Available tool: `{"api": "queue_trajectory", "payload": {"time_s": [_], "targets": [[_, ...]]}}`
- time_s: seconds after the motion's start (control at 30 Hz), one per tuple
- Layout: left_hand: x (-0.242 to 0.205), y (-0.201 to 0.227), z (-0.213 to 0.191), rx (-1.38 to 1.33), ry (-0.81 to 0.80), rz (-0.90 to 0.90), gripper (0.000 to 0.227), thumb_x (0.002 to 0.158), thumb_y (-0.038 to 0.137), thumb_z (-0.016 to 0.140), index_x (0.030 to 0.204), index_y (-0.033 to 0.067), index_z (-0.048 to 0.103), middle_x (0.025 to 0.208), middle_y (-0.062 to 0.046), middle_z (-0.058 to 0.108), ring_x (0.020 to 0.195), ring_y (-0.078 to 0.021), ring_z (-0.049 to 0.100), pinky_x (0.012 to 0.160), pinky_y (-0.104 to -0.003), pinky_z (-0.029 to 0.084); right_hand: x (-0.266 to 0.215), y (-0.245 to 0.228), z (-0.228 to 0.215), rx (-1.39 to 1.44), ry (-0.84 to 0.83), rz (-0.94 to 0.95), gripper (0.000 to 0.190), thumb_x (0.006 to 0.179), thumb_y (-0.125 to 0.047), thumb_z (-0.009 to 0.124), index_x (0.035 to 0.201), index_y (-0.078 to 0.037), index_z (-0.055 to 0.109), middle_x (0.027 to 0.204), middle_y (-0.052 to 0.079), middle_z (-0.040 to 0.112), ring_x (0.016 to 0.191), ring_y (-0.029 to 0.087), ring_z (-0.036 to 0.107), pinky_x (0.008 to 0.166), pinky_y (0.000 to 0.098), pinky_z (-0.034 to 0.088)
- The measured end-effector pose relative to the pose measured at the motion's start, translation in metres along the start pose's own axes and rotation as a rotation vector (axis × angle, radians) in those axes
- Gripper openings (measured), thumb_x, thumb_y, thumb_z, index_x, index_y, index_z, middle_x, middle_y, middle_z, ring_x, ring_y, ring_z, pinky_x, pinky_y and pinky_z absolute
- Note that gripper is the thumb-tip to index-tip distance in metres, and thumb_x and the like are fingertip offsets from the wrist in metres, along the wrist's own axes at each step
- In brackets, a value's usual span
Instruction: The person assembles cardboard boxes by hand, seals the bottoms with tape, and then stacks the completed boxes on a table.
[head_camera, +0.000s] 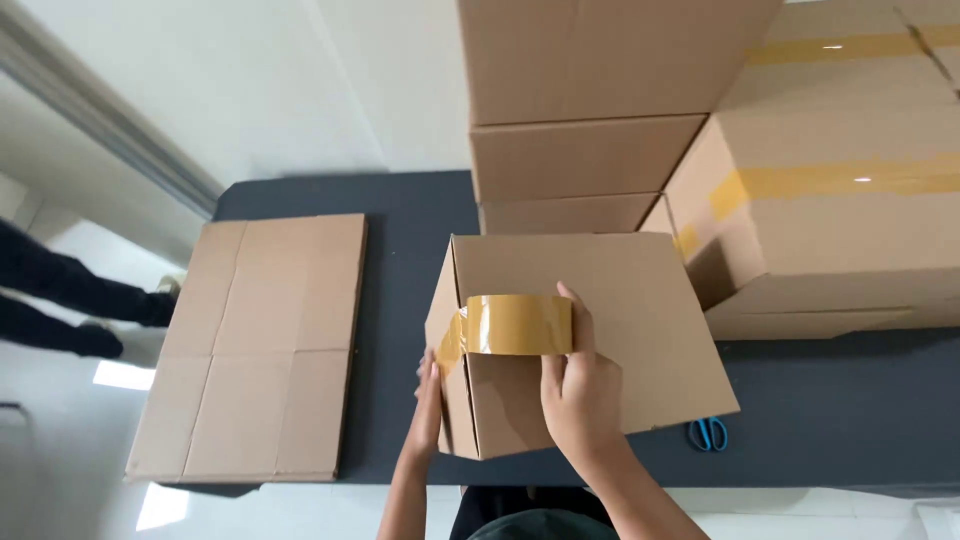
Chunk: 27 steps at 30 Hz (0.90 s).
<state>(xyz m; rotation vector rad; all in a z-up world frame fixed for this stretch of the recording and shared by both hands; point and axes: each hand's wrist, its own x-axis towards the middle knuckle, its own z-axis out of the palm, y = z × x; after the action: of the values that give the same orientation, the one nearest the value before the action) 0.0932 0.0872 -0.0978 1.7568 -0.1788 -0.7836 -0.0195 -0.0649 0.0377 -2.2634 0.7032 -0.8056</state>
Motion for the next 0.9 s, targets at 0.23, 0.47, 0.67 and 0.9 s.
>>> {"api": "queue_trajectory", "payload": {"time_s": [0.23, 0.47, 0.67, 0.9], "targets": [[-0.075, 0.115, -0.016, -0.116, -0.117, 0.531, 0.088, 0.080, 0.043, 0.050, 0.141, 0.0150, -0.008, 0.151, -0.007, -0.004, 0.139, -0.0194, 0.000, 0.108, -0.039, 0.007, -0.004, -0.016, 0.051, -0.012, -0.027, -0.062, 0.049, 0.084, -0.019, 0.052, 0.129, -0.006, 0.037, 0.122, 0.010, 0.056, 0.089, 0.032, 0.062, 0.064, 0.0403, 0.051], [-0.063, 0.104, -0.039, 0.066, -0.202, 0.329, 0.078, 0.089, 0.026, 0.039, 0.136, 0.0144, -0.022, 0.147, -0.004, -0.025, 0.134, -0.0179, -0.027, 0.106, -0.036, -0.009, 0.008, -0.018, 0.051, 0.188, -0.031, 0.052, 0.040, 0.080, -0.002, 0.047, 0.120, -0.005, 0.041, 0.113, 0.014, 0.059, 0.100, 0.032, 0.059, 0.079, 0.0350, 0.047], [-0.063, 0.107, -0.040, 0.332, -0.115, 0.374, 0.066, 0.092, 0.024, 0.032, 0.138, 0.0084, -0.012, 0.147, -0.008, -0.021, 0.136, -0.0242, -0.021, 0.109, -0.040, -0.001, 0.009, -0.026, 0.049, 0.209, 0.211, -0.126, 0.048, 0.071, 0.015, 0.035, 0.117, 0.002, 0.041, 0.113, 0.017, 0.047, 0.107, 0.031, 0.049, 0.092, 0.0361, 0.043], [-0.051, 0.101, -0.024, 1.223, 0.373, 0.781, 0.075, 0.083, 0.047, 0.038, 0.136, -0.0043, 0.024, 0.145, -0.021, 0.019, 0.137, -0.0341, 0.009, 0.109, -0.044, 0.011, 0.008, -0.032, 0.049, 0.259, 0.143, -0.012, 0.056, 0.068, 0.017, 0.029, 0.119, -0.003, 0.040, 0.116, 0.014, 0.047, 0.113, 0.029, 0.047, 0.098, 0.0359, 0.039]]}}
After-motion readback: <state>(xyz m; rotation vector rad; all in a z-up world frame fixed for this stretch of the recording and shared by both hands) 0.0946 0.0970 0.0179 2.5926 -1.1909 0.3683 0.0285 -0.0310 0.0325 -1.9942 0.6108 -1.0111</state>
